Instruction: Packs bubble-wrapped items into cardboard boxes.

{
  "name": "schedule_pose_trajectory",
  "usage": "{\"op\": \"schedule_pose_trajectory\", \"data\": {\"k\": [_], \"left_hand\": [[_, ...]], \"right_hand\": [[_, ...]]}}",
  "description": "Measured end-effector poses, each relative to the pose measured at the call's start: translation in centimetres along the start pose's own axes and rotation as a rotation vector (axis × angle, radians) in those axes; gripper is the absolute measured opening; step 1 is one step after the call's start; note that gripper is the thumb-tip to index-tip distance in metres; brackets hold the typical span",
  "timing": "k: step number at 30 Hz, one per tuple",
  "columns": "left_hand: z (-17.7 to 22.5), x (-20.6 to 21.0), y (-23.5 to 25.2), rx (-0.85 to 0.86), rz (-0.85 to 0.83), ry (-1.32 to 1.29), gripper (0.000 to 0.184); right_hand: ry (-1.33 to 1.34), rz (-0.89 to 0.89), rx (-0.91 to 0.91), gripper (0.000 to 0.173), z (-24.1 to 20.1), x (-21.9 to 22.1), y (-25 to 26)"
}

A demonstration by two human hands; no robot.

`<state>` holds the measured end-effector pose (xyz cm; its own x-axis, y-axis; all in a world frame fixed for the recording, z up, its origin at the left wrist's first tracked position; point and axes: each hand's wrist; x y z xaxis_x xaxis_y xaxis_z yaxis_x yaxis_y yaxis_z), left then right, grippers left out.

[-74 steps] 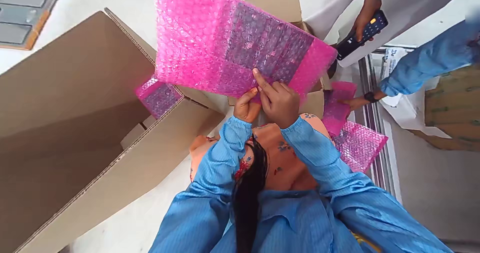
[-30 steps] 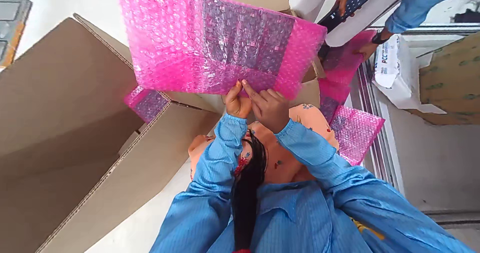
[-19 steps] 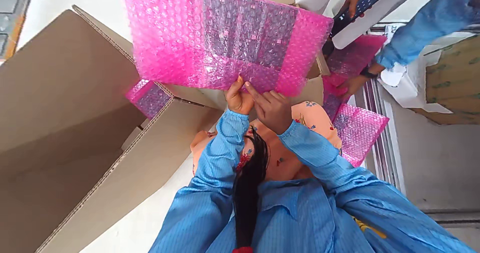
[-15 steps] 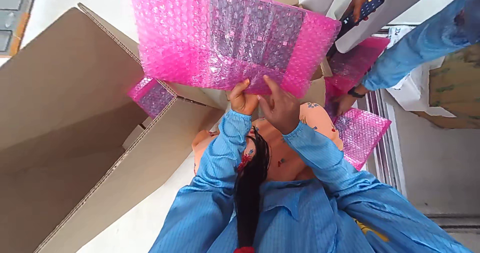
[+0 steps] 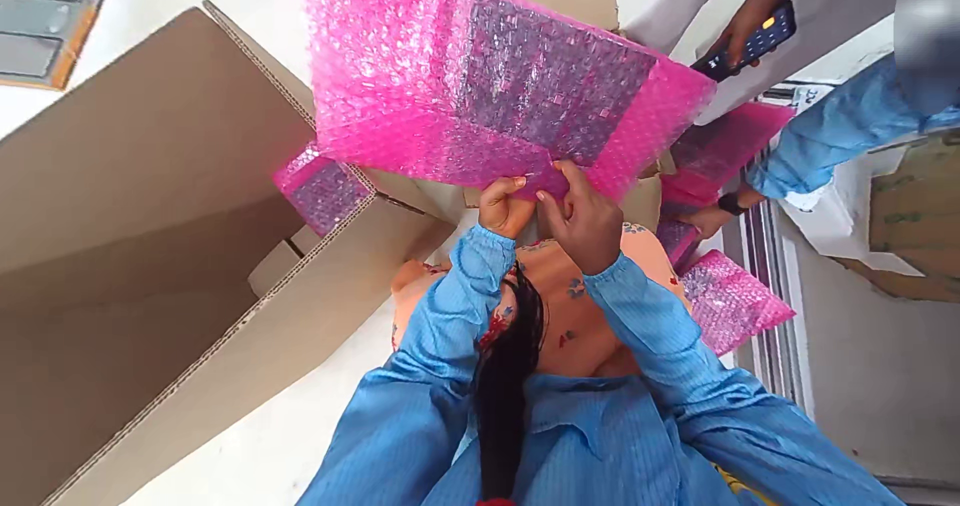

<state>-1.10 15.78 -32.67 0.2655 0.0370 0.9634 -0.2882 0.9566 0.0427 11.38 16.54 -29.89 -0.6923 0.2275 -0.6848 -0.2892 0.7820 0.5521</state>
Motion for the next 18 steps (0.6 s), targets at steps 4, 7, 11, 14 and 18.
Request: {"op": "schedule_pose_trajectory", "data": {"k": [4, 7, 11, 14, 18], "left_hand": [[0.02, 0.03, 0.02, -0.005, -0.019, -0.002, 0.024], [0.09, 0.04, -0.06, -0.002, -0.017, 0.003, 0.025], [0.15, 0.06, -0.29, 0.0, -0.008, 0.013, 0.026], [0.2, 0.02, -0.41, -0.008, -0.006, 0.016, 0.026], [0.27, 0.3, -0.58, 0.0, 0.0, 0.018, 0.027]], "right_hand": [[0.003, -0.003, 0.011, 0.038, -0.06, -0.03, 0.02], [0.003, -0.009, 0.014, 0.037, -0.15, -0.11, -0.01], [0.009, -0.011, 0.011, 0.038, -0.19, -0.15, -0.18], [0.008, -0.012, 0.009, 0.039, -0.18, -0.15, -0.29], [0.018, -0.018, 0.008, 0.04, -0.28, -0.27, -0.38]]}}
Point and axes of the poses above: each hand's wrist, its own y-axis towards the middle knuckle, its own x-axis out of the palm, z = x × y, and after that the axes turned 3 degrees about x, right-handed
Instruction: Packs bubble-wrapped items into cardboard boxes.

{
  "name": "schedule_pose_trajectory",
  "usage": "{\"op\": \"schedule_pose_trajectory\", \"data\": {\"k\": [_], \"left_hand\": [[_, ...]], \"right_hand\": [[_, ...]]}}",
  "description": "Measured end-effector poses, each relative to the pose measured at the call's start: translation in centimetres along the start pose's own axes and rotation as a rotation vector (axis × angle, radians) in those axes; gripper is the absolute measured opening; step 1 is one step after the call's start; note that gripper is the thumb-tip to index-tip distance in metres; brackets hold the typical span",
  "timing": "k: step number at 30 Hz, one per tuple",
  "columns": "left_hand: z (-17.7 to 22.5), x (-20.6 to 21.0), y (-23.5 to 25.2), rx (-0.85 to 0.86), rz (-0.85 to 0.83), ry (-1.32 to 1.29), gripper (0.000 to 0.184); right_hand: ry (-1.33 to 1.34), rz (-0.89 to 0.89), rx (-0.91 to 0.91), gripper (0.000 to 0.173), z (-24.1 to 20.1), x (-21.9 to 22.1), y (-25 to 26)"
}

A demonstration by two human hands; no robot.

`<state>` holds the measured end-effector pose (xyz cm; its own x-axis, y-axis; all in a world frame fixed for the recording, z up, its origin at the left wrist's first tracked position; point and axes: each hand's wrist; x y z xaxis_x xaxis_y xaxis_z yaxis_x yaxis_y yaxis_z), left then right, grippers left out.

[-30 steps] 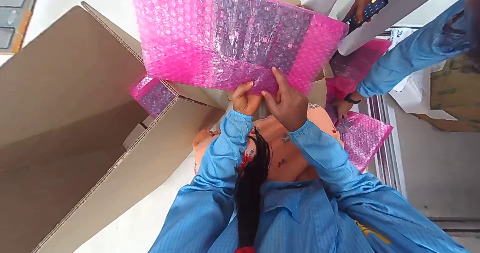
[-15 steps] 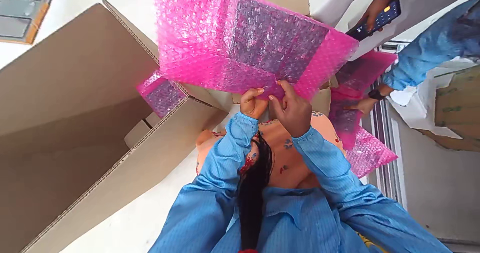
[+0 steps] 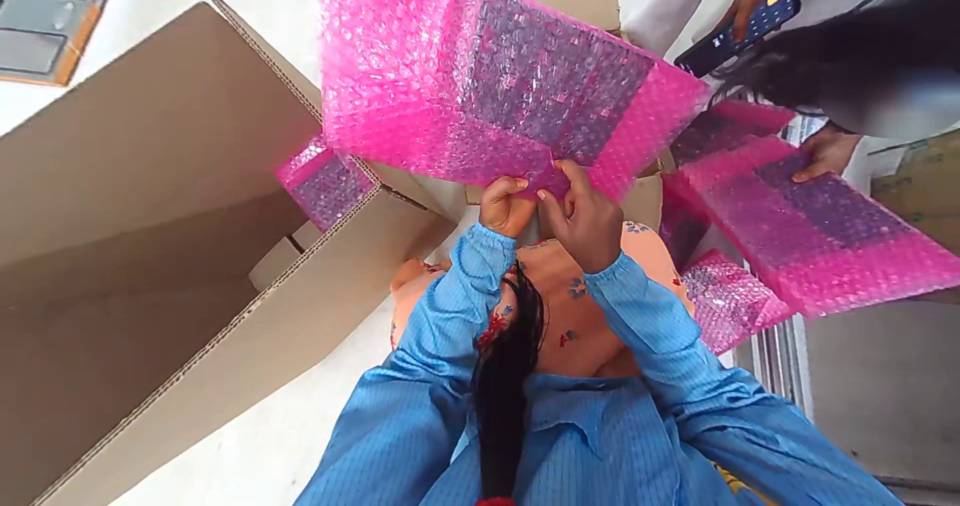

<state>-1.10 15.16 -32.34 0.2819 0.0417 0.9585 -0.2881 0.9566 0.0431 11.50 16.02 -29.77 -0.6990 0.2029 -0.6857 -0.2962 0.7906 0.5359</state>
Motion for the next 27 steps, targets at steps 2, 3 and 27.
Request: {"op": "schedule_pose_trajectory", "data": {"k": [2, 3, 27], "left_hand": [[0.0, 0.1, -0.1, 0.007, 0.017, 0.033, 0.027], [0.1, 0.2, -0.1, 0.011, 0.023, 0.044, 0.028], [-0.1, -0.7, 0.7, 0.023, 0.124, 0.082, 0.024]], "right_hand": [[0.006, -0.02, 0.01, 0.039, -0.1, -0.2, 0.1], [0.009, -0.028, 0.013, 0.039, -0.1, -0.2, 0.1], [-0.034, -0.634, 0.374, 0.044, 0.9, -4.6, 4.0]]}}
Point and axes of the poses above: each hand's wrist, its own y-axis towards the middle knuckle, its own x-axis out of the palm, z = x × y, and after that the axes turned 3 degrees about x, right-handed
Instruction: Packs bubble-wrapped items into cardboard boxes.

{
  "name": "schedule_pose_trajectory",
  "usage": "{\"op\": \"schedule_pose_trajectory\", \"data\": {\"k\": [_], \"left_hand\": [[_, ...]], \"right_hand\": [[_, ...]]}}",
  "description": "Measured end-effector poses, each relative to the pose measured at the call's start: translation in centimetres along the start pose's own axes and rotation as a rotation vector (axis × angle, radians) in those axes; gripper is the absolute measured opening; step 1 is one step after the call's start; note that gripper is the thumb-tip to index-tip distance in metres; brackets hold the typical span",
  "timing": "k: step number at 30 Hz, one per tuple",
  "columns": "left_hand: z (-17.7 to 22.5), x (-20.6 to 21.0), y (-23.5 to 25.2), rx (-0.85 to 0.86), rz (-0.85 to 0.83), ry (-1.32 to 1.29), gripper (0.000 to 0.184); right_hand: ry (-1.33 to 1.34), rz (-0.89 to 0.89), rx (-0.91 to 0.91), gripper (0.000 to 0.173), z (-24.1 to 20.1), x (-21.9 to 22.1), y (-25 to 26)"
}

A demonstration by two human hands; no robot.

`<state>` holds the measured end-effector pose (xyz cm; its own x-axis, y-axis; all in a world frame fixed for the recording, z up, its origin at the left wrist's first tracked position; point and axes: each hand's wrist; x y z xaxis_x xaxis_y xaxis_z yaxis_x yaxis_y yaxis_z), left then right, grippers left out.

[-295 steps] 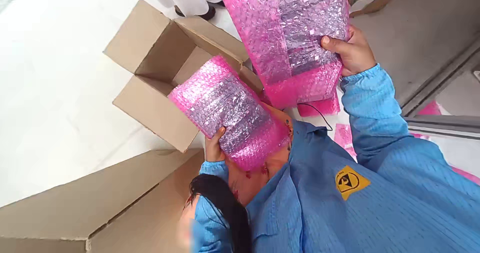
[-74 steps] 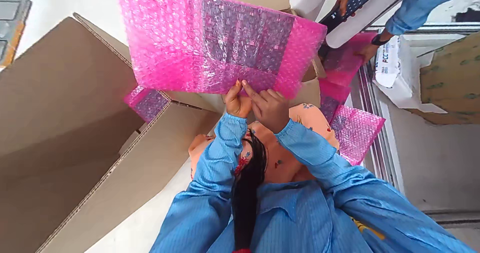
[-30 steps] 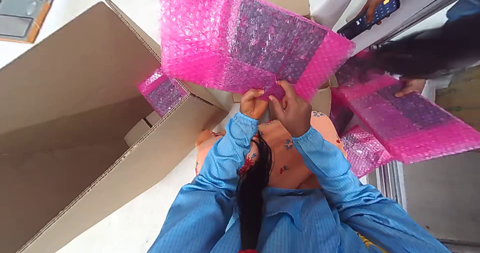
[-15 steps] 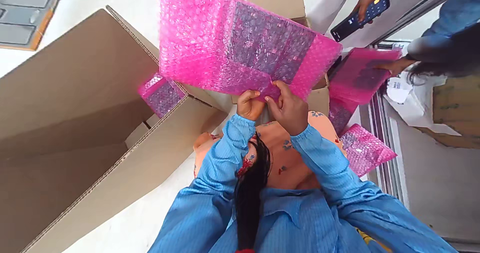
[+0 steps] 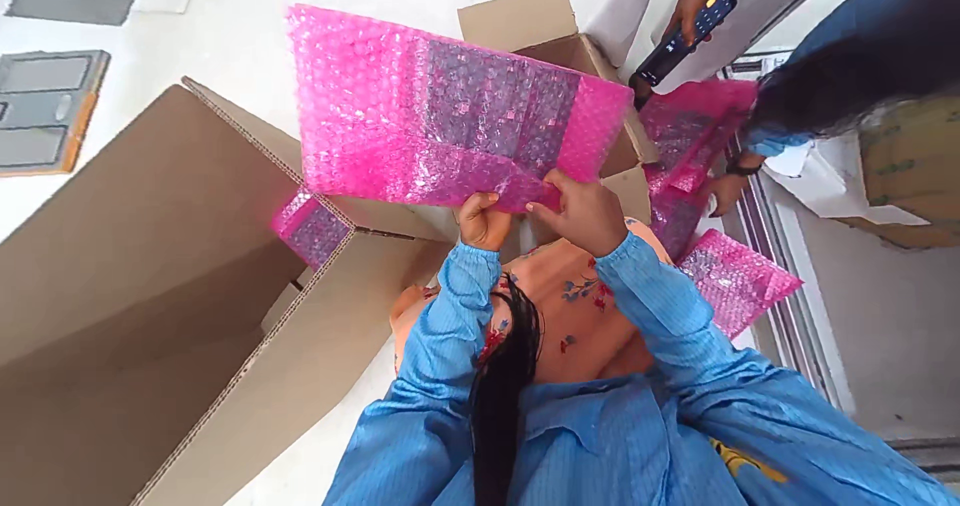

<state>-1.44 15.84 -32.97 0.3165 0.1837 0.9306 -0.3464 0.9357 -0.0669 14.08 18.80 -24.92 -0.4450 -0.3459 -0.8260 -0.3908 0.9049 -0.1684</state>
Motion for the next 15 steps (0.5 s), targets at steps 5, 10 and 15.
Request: {"op": "schedule_pose_trajectory", "data": {"k": [5, 10, 15], "left_hand": [[-0.3, -0.2, 0.8, -0.001, -0.001, -0.01, 0.025], [-0.9, -0.3, 1.4, -0.035, -0.001, -0.021, 0.024], [-1.8, -0.5, 1.7, -0.083, 0.0, 0.003, 0.022]], "right_hand": [[0.055, 0.158, 0.033, 0.034, 2.8, -0.6, 0.1], [0.092, 0.27, 0.051, 0.028, 4.6, 0.1, 0.1], [0.101, 0.348, 0.091, 0.029, 6.1, 1.6, 0.5]]}}
Point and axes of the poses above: each hand's wrist, its own y-axis towards the middle knuckle, its own x-axis out of the palm, z = x × y, and after that the axes turned 3 degrees about x, right-handed
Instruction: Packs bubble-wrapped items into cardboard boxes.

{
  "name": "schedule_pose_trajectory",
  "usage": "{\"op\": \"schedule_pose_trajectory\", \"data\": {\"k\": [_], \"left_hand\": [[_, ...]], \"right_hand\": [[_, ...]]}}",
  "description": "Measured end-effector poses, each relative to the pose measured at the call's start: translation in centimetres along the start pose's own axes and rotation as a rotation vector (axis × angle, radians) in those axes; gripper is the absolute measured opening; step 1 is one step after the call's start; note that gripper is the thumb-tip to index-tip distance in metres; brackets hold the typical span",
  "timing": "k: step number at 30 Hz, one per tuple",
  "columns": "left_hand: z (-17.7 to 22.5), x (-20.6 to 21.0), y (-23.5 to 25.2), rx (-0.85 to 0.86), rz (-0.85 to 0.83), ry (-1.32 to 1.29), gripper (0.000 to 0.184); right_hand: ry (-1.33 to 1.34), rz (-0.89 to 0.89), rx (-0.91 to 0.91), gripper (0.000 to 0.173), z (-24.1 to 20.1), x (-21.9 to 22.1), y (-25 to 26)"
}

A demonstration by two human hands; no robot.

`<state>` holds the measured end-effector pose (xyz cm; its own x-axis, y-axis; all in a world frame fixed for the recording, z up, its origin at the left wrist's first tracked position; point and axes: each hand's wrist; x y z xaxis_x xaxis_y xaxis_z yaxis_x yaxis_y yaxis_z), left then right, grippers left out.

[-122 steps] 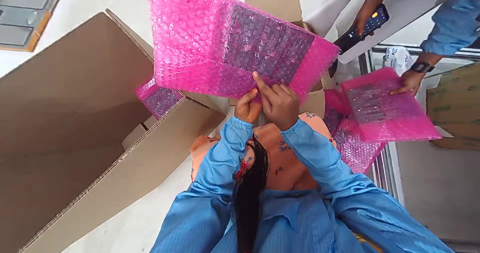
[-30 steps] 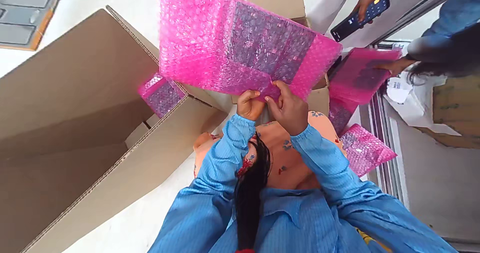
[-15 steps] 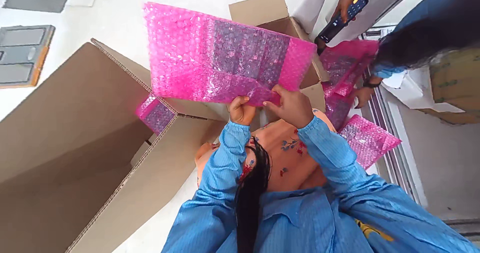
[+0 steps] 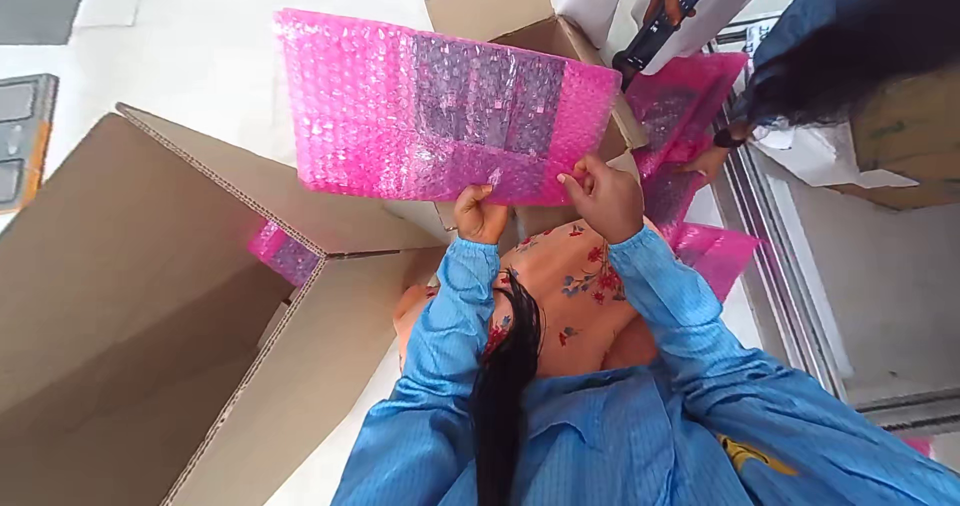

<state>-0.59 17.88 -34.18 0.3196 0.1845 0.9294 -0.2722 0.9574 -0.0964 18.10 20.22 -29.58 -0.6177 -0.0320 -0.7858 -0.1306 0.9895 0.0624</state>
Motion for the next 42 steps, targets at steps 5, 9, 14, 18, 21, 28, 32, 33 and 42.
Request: {"op": "schedule_pose_trajectory", "data": {"k": [5, 9, 14, 18, 21, 28, 32, 33, 42], "left_hand": [[-0.8, 0.1, 0.4, -0.035, -0.014, 0.006, 0.023], [-1.2, 0.3, 0.8, -0.029, 0.011, 0.047, 0.022], [-1.2, -0.6, 1.7, -0.034, 0.018, 0.096, 0.02], [-0.9, -1.7, 2.4, 0.003, 0.042, 0.104, 0.022], [-0.7, -1.8, 2.6, 0.029, 0.04, 0.104, 0.021], [0.0, -2.1, 2.6, 0.024, 0.035, 0.075, 0.023], [0.1, -1.9, 2.3, 0.011, 0.031, 0.099, 0.023], [0.2, -1.9, 2.2, 0.006, 0.023, 0.101, 0.023], [2.4, -3.7, 2.3, 0.019, -0.051, 0.234, 0.028]], "right_hand": [[0.003, 0.023, 0.067, 0.027, 0.8, 0.5, 0.0], [0.01, -0.015, 0.138, 0.031, 1.6, 1.0, 0.1], [0.037, -0.074, 0.275, 0.048, 3.3, 2.3, -0.8], [0.054, -0.076, 0.283, 0.049, 5.2, 4.0, -2.0], [0.14, -0.287, 0.394, 0.051, 6.3, 4.3, -1.8], [0.238, -0.346, 0.43, 0.039, 7.4, 4.8, -1.1], [0.255, -0.377, 0.426, 0.034, 6.6, 4.0, -1.3], [0.281, -0.375, 0.414, 0.033, 6.5, 3.7, -1.5], [0.463, -0.499, 0.507, 0.05, 18.7, 2.2, -9.9]]}}
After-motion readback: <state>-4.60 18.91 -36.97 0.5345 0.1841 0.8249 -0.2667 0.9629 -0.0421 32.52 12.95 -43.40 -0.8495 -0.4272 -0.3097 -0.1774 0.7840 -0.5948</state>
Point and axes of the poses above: each hand's wrist, its own y-axis towards the middle knuckle, its own x-axis out of the palm, z = x × y, and after that the axes turned 3 degrees about x, right-handed
